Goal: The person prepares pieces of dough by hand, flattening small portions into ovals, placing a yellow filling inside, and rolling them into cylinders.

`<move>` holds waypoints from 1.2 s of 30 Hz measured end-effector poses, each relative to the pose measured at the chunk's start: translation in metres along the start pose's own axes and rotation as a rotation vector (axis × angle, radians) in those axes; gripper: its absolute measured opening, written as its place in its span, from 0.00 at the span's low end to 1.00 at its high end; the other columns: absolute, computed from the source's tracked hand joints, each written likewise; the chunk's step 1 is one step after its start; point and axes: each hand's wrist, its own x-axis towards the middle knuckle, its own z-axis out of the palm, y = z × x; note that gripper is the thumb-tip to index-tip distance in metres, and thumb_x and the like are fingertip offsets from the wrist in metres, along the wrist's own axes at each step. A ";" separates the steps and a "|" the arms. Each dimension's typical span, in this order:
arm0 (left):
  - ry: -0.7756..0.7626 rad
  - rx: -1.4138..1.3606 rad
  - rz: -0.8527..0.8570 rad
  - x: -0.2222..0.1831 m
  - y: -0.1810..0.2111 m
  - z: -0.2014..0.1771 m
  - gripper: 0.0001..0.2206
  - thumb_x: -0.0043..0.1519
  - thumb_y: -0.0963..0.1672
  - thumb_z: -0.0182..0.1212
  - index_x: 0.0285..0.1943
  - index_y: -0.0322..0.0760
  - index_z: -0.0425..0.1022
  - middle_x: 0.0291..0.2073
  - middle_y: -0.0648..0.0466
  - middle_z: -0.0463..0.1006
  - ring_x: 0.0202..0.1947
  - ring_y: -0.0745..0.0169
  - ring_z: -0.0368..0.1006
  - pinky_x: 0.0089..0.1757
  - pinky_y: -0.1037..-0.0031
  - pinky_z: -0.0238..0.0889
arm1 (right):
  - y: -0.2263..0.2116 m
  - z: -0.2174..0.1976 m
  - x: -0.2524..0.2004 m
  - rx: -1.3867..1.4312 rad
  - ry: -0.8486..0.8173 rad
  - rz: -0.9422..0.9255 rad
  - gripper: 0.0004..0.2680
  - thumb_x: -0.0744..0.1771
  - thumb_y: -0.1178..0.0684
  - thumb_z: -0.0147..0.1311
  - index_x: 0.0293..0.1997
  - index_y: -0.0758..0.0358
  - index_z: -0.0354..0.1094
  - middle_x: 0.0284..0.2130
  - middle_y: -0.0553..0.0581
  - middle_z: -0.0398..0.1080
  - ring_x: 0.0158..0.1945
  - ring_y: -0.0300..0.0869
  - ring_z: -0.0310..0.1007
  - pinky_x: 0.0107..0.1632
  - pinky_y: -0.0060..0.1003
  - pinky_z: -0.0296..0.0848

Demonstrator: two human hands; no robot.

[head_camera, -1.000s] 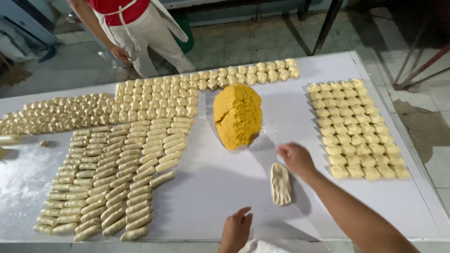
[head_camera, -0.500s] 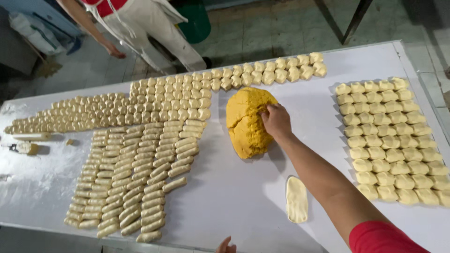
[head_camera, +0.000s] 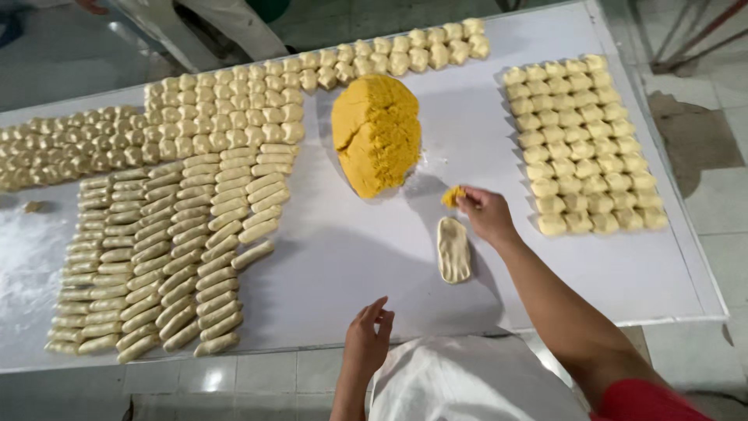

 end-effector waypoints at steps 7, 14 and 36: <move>-0.101 -0.089 0.324 0.048 0.015 0.044 0.14 0.62 0.44 0.60 0.55 0.34 0.79 0.40 0.42 0.82 0.40 0.44 0.79 0.43 0.62 0.72 | -0.022 0.001 -0.072 -0.750 -0.098 -0.102 0.13 0.66 0.48 0.60 0.53 0.59 0.75 0.42 0.59 0.78 0.46 0.50 0.78 0.51 0.43 0.75; -0.055 0.436 0.747 0.133 0.032 0.119 0.28 0.58 0.40 0.53 0.71 0.23 0.61 0.70 0.35 0.63 0.73 0.35 0.53 0.65 0.52 0.46 | -0.025 0.010 -0.090 -0.784 0.025 -0.147 0.08 0.67 0.49 0.58 0.40 0.63 0.76 0.37 0.59 0.74 0.47 0.52 0.71 0.55 0.47 0.70; -0.126 0.541 0.384 0.109 0.016 0.123 0.34 0.66 0.51 0.46 0.78 0.27 0.47 0.78 0.37 0.40 0.79 0.40 0.30 0.68 0.40 0.23 | -0.007 -0.007 -0.094 -1.119 -0.080 -0.277 0.20 0.71 0.40 0.41 0.69 0.56 0.58 0.71 0.61 0.50 0.76 0.56 0.45 0.73 0.62 0.47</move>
